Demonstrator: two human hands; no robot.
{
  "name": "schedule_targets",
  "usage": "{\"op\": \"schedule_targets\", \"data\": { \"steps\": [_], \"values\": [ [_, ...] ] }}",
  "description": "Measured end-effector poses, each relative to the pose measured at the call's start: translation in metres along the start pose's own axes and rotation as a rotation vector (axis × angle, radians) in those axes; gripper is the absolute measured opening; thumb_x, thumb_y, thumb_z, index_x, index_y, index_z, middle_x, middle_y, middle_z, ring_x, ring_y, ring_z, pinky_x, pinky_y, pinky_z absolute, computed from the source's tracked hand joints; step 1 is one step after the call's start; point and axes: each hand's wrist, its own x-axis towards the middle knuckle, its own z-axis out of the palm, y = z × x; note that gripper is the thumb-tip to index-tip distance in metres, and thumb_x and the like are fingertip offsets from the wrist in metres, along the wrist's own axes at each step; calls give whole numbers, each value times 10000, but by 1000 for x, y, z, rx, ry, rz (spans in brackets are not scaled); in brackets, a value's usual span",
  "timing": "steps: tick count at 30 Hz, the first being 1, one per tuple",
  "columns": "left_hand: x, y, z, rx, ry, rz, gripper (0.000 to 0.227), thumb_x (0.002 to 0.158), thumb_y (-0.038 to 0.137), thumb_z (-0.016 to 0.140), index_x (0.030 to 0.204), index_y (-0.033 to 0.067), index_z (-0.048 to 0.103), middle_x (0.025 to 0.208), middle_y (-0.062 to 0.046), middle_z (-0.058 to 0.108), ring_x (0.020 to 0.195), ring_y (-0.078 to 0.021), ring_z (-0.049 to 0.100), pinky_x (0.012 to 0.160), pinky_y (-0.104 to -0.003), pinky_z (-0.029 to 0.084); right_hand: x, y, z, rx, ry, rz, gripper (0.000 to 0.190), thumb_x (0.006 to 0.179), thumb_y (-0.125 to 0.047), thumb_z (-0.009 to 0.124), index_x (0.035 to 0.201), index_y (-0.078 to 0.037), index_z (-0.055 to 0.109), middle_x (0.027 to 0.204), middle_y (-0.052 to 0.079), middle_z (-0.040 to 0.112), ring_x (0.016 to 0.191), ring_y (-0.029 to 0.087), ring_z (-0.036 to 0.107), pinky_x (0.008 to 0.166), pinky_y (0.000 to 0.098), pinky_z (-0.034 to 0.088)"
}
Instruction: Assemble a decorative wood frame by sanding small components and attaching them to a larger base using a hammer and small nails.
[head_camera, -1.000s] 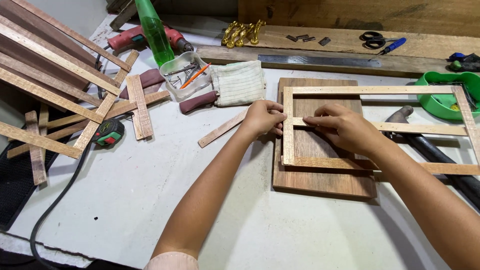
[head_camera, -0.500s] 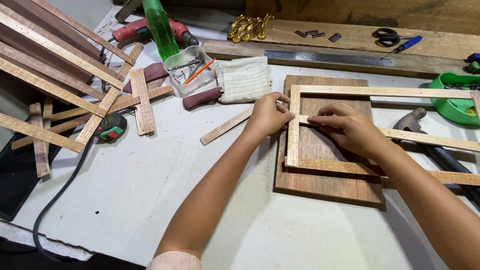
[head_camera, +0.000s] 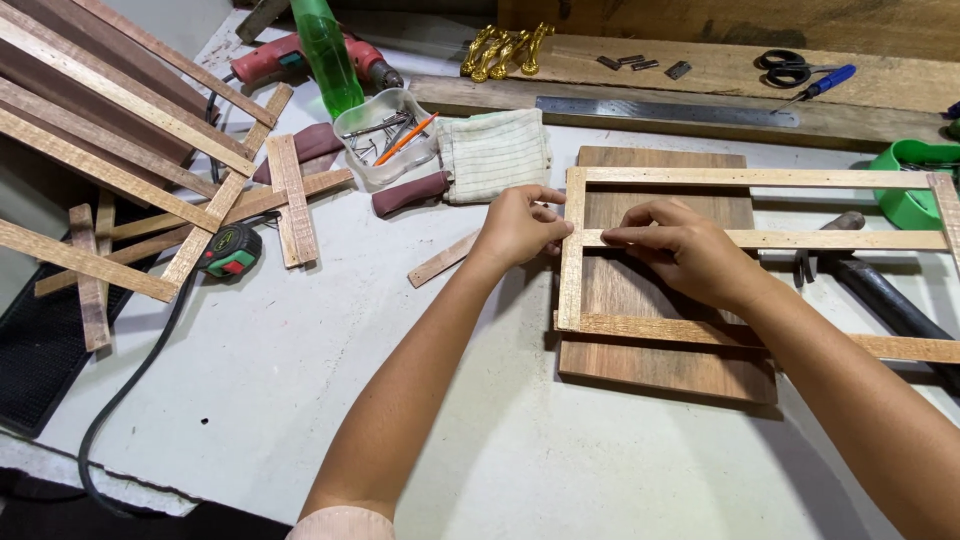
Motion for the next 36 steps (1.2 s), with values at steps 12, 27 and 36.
{"op": "schedule_targets", "data": {
  "steps": [12, 27, 36],
  "values": [
    [-10, -8, 3, -89, 16, -5, 499, 823, 32, 803, 1288, -40, 636, 902, -132, 792, 674, -140, 740, 581, -271, 622, -2, 6, 11, 25, -53, 138, 401, 837, -101, 744, 1195, -279, 773, 1266, 47, 687, 1119, 235, 669, 926, 353, 596],
    [-14, -8, 4, -198, -3, -43, 404, 857, 22, 770, 1247, -29, 674, 870, -102, 758, 613, -142, 687, 522, -286, 595, 19, -26, 21, 138, 107, 105, 268, 854, -210, 794, 1108, -124, 793, 1108, 53, 765, 984, 225, 740, 857, 360, 599],
    [-21, -11, 10, -332, 42, -43, 463, 856, -24, 740, 1296, -41, 598, 868, -125, 731, 659, -137, 708, 548, -288, 631, 18, -27, 21, 132, 69, 129, 272, 846, -218, 797, 1106, -137, 796, 1125, 46, 765, 985, 216, 739, 850, 350, 606]
  ]
}}
